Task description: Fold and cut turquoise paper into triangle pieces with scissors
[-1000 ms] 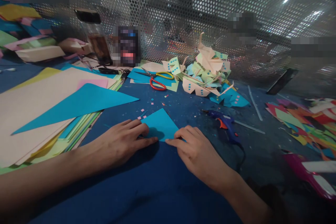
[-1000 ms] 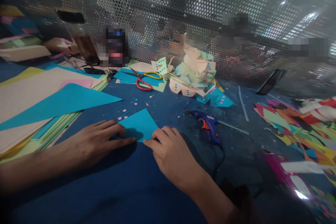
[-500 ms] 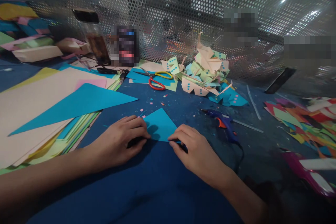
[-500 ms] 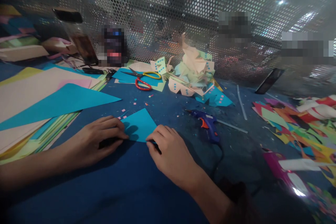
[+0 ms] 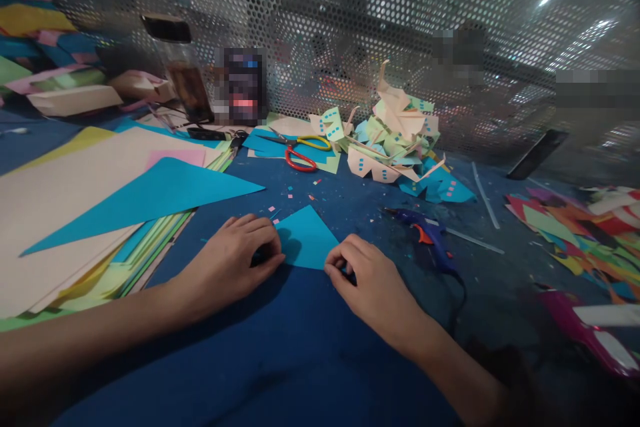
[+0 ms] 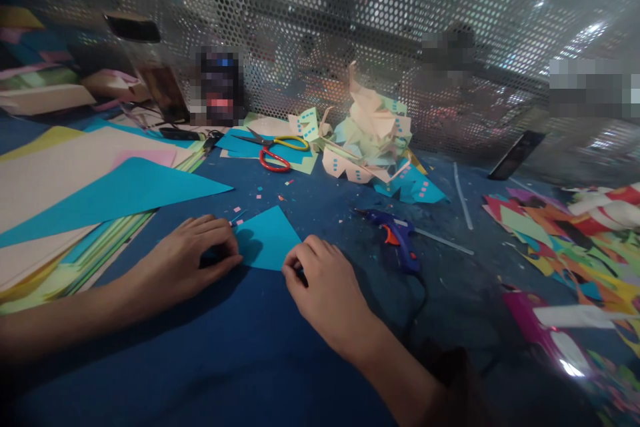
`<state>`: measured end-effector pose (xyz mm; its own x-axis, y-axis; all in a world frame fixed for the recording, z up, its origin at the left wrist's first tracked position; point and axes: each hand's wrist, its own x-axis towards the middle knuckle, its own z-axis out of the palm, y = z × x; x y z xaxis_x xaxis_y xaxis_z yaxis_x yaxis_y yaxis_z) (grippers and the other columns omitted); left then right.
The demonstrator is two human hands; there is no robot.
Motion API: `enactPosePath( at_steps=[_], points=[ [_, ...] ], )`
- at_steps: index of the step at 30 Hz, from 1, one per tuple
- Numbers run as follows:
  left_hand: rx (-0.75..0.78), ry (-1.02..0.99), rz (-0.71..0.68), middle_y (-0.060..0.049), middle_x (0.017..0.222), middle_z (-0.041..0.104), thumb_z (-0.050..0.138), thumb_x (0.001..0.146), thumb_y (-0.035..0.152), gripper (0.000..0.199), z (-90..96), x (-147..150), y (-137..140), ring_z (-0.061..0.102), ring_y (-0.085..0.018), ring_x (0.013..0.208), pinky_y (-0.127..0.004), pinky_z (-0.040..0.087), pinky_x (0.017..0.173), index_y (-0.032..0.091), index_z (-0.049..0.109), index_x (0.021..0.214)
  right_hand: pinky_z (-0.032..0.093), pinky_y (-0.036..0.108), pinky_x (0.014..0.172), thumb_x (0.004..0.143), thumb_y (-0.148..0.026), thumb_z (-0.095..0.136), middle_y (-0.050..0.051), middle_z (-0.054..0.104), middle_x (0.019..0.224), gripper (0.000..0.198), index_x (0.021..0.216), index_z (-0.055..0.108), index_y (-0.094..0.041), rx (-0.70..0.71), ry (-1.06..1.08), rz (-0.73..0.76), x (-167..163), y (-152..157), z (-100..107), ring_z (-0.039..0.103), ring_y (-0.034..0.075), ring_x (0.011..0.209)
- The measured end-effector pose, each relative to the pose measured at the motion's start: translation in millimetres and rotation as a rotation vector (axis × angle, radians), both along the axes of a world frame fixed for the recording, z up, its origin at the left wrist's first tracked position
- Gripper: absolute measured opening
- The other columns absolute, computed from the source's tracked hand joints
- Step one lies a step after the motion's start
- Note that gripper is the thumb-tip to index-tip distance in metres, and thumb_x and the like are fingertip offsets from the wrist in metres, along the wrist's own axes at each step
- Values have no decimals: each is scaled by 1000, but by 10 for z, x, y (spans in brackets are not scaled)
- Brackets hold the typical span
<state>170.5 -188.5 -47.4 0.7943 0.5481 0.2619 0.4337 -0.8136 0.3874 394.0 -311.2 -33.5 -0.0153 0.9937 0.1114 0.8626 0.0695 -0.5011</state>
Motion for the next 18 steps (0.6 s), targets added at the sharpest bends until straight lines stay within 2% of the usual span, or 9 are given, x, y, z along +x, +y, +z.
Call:
enactPosePath(
  at_steps=[18],
  points=[
    [-62,109,16,-1,87,62,57,92,28,12,78,-37,10,52,-23,90,-37,37,80,22,59,82,44,32,76,87,-8,60,2,61,89,15,80,56,-20,-24,-39,-27,35,-9,28,56,19,87]
  ],
)
